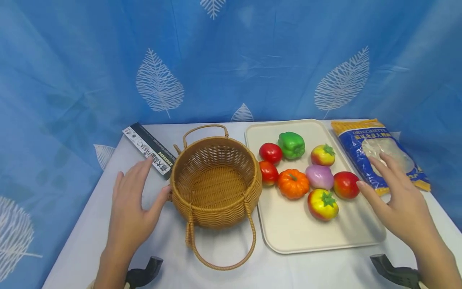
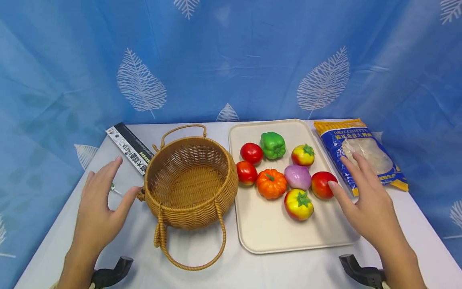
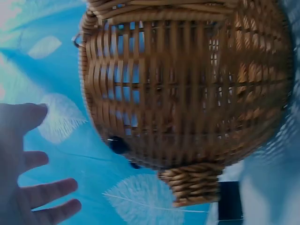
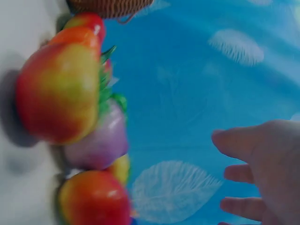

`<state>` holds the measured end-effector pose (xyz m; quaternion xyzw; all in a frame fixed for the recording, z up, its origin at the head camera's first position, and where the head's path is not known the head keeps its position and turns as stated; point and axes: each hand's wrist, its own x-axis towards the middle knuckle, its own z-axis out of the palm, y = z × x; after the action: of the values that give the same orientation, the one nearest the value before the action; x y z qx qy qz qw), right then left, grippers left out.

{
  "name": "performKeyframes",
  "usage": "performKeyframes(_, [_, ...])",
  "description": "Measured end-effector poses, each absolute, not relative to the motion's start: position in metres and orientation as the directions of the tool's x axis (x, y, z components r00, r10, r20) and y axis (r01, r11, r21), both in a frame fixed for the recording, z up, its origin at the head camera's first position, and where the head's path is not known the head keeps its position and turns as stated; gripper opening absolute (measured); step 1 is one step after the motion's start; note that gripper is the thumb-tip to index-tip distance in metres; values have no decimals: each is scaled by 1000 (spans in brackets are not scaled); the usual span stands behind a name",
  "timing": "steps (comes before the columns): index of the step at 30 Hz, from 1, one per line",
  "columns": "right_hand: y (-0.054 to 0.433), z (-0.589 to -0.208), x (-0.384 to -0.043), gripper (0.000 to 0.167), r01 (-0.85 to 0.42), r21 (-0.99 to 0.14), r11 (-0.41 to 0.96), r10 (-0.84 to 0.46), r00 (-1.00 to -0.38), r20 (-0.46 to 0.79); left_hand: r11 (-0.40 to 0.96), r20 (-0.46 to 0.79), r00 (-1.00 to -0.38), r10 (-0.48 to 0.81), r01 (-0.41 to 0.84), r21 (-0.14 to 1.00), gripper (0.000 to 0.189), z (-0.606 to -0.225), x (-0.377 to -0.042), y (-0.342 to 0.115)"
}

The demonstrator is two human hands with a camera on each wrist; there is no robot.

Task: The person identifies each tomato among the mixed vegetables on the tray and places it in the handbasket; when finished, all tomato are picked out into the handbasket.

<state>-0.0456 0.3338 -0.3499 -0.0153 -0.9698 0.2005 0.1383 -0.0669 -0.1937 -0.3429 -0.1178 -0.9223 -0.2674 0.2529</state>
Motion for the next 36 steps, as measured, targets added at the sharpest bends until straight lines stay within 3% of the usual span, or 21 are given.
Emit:
performKeyframes(8, [343,-381,-54,56,23,-581,814,271,-899,343,694,572,-817,-73,371,617,63,-366,-65,-191])
performKeyframes(16, [349,-407,-56,56,163,-737,655,403,-901,159,467,545,-829,-128,434,770,52,-382,-64,-183])
performKeyframes(26, [345,-417,-61,67,216,-721,658,384,-920,74,313,580,-804,-132,522,794,50,-400,-65,-173])
performKeyframes(36, [345,-425,-63,73,255,-705,662,394,-919,37,284,470,-878,-93,429,857,48,-405,-62,-160])
